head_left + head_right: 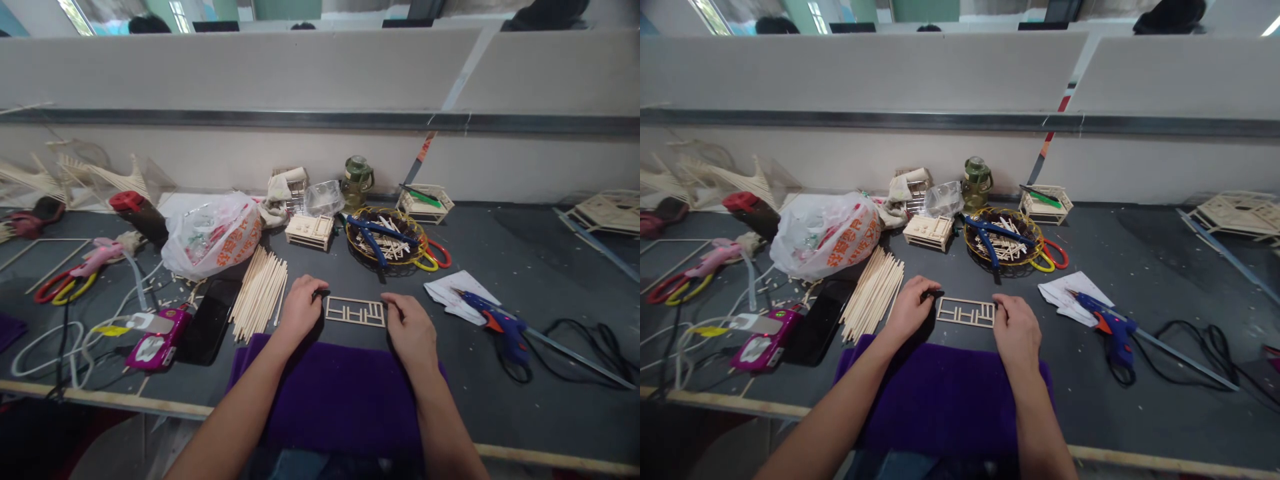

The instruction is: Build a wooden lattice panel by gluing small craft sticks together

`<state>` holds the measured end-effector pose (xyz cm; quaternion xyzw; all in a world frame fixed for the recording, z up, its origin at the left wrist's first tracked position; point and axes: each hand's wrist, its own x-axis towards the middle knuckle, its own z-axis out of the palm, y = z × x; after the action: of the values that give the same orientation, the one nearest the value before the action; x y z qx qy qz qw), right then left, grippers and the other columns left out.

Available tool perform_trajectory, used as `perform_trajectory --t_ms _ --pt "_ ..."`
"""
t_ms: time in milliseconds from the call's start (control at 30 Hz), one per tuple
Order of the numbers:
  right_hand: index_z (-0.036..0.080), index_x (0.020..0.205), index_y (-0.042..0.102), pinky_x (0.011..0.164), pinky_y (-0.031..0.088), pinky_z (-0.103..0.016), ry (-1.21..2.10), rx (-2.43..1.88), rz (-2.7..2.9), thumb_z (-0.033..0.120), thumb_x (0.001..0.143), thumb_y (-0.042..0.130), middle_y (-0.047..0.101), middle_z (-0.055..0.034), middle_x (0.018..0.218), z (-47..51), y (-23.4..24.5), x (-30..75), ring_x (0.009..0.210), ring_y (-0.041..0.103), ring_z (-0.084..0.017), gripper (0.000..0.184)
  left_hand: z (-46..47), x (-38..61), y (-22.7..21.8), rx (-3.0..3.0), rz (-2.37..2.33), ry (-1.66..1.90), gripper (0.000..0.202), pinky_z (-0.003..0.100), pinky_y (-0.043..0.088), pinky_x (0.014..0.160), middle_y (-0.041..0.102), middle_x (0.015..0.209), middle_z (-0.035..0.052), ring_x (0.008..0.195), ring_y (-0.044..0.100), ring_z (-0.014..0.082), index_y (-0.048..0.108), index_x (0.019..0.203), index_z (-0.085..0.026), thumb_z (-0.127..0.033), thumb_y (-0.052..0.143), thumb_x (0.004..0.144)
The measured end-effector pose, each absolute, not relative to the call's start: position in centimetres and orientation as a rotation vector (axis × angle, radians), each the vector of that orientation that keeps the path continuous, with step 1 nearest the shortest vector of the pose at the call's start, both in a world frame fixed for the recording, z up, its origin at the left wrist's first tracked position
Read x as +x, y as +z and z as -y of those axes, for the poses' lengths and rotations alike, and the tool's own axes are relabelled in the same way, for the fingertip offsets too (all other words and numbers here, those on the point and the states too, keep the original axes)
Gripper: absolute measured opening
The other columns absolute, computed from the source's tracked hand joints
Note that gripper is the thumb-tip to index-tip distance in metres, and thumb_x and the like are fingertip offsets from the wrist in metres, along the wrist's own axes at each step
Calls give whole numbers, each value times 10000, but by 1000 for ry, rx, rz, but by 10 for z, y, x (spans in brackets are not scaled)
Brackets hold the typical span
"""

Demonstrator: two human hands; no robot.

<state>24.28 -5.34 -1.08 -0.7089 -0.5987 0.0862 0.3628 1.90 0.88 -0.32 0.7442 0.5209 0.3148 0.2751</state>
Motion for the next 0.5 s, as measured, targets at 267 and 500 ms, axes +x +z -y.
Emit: perform_trajectory --t_ms 267,500 --pt "179 987 704 860 471 -348 237 -1829 1523 256 887 405 704 -75 998 53 -7 242 939 636 -218 324 -8 19 0 2089 -1434 691 227 372 445 916 627 960 54 984 551 221 702 949 -198 -82 561 814" --pt "184 977 705 861 475 -347 237 -1807 1513 250 891 410 707 -83 997 54 -6 241 936 639 -214 314 -7 21 1 2132 -1440 667 191 376 451 892 620 960 56 972 545 229 712 912 -198 -92 595 803"
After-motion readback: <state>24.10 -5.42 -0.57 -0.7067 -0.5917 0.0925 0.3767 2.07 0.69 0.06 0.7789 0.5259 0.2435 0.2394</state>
